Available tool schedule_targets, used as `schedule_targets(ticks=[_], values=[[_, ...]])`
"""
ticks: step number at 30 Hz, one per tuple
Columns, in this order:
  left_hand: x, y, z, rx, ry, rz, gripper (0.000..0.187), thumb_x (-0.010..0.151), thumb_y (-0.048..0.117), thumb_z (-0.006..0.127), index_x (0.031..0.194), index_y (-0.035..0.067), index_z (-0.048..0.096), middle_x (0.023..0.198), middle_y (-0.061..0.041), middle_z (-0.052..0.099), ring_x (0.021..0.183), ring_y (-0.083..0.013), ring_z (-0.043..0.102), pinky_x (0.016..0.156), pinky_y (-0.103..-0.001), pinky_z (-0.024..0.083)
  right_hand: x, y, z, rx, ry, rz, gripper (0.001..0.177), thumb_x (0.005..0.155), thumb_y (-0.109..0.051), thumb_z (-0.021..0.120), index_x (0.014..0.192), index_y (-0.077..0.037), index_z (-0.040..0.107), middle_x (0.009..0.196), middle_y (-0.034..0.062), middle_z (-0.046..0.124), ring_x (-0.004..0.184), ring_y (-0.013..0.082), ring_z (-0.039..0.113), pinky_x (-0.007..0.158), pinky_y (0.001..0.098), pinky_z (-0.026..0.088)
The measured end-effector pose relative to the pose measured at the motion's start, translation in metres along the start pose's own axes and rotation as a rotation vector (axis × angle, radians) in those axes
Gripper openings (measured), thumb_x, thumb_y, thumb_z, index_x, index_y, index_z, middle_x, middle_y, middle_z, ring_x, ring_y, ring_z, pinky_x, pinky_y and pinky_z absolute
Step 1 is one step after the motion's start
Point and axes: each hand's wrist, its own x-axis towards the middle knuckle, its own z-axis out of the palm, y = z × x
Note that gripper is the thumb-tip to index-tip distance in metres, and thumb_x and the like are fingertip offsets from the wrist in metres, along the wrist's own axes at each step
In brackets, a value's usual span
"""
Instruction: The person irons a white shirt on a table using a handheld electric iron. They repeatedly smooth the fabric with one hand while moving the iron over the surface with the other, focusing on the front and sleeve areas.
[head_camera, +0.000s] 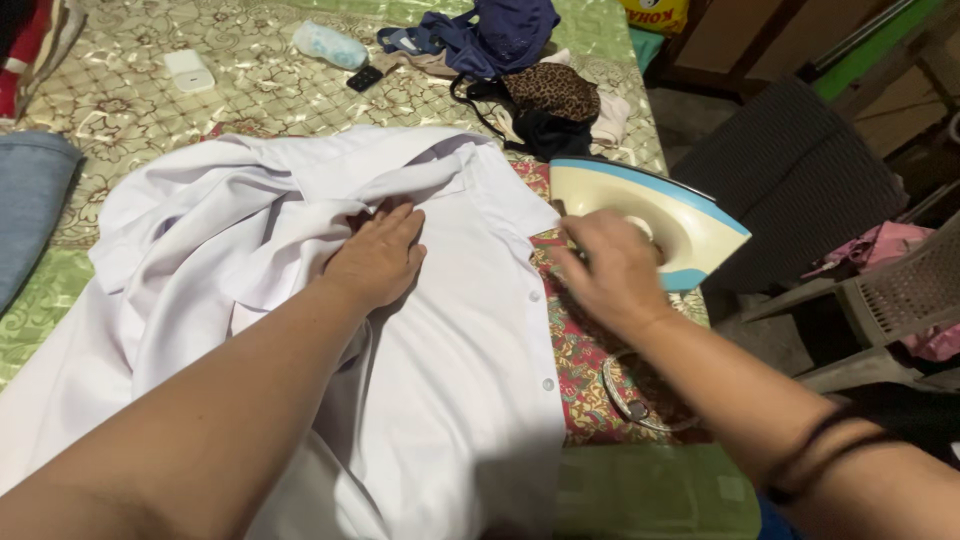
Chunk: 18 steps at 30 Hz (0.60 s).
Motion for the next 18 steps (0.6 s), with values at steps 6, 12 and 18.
schedule_targets(ticks=[6, 12, 18], values=[[0.005, -0.027, -0.009, 0.101, -0.012, -0.085, 0.061, 0.102, 0.038, 0.042, 0.156, 0.011, 0.033, 0.164, -0.014, 0.029, 0.150, -0.0378, 0.027, 0.121, -0.043, 0.023, 0.047, -0.043, 0.051, 0.131, -0.317, 0.325, 0.091, 0.076, -0.053, 0.077, 0.145, -0.002, 0.045, 0.125, 0.0196, 0.066, 0.110, 0.0346, 0.068, 0.094, 0.0447, 0.052], [0.005, -0.036, -0.029, 0.144, -0.042, -0.217, 0.063, 0.102, 0.040, 0.038, 0.159, 0.014, 0.027, 0.166, -0.009, 0.025, 0.150, -0.0357, 0.026, 0.121, -0.043, 0.022, 0.073, -0.095, 0.071, 0.122, -0.321, 0.263, 0.104, 0.073, -0.057, 0.085, 0.153, -0.010, 0.037, 0.127, 0.0207, 0.063, 0.118, 0.0372, 0.061, 0.096, 0.0463, 0.048], [0.023, -0.043, -0.036, 0.160, -0.012, -0.233, 0.063, 0.103, 0.041, 0.037, 0.160, 0.016, 0.026, 0.167, -0.007, 0.023, 0.151, -0.0359, 0.024, 0.122, -0.048, 0.020, 0.086, -0.089, 0.106, 0.157, -0.145, -0.013, 0.048, 0.085, -0.009, 0.062, 0.131, -0.020, 0.068, 0.113, 0.0146, 0.066, 0.106, 0.0350, 0.064, 0.090, 0.0449, 0.051]])
